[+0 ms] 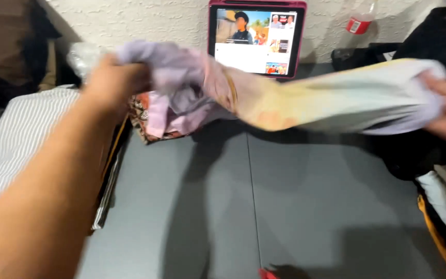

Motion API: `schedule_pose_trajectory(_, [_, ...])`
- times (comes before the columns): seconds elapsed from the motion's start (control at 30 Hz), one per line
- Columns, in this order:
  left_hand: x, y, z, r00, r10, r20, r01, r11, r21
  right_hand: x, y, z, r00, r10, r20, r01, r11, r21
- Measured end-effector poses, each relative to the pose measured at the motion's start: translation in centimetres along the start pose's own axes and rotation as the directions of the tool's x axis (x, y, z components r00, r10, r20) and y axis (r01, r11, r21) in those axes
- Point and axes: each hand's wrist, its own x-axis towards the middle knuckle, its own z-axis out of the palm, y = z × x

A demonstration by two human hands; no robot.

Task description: Folding various items of clothing and stacking them neatly on a workspace table.

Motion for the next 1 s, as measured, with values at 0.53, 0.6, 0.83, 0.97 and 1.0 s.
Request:
schedule_pose_trajectory(0.53, [-29.7,-6.6,-6.0,0.200,-0.930,-0.308,0.893,0.044,0.448,-8.2,11.7,-7.9,0.936,0.193,-0.295,-0.268,0.932,-0.243])
schedule_pose_trajectory(0.6, [-30.6,-8.7,-5.0,0.155,-0.939,-0.307,0.896,0.003,0.444,-5.9,12.7,-10.6,0.922,0.094,-0.375,-0.143,0.984,-0.106])
schedule_pose_trajectory(0.83, [-26.2,-8.9,1.8,0.590,-0.802,-0.098,0.739,0.584,-0.336,-9.3,7.1,-0.4,0.992,-0.071,-0.105,0.011,0.871,-0.490])
schedule_pose_trajectory(0.97, [-21.6,-3.3,-3.0,0.567,-0.704,-0.428,0.577,0.710,-0.404,-5.5,5.5,-2.8,0.994,-0.045,-0.102,-0.041,0.698,-0.715])
schedule_pose_trajectory(1.0, [-21.4,-2.6,-5.9,0.567,-0.701,-0.434,0.573,0.713,-0.404,-4.6,3.9,-5.5,0.994,-0.047,-0.095,-0.035,0.698,-0.715])
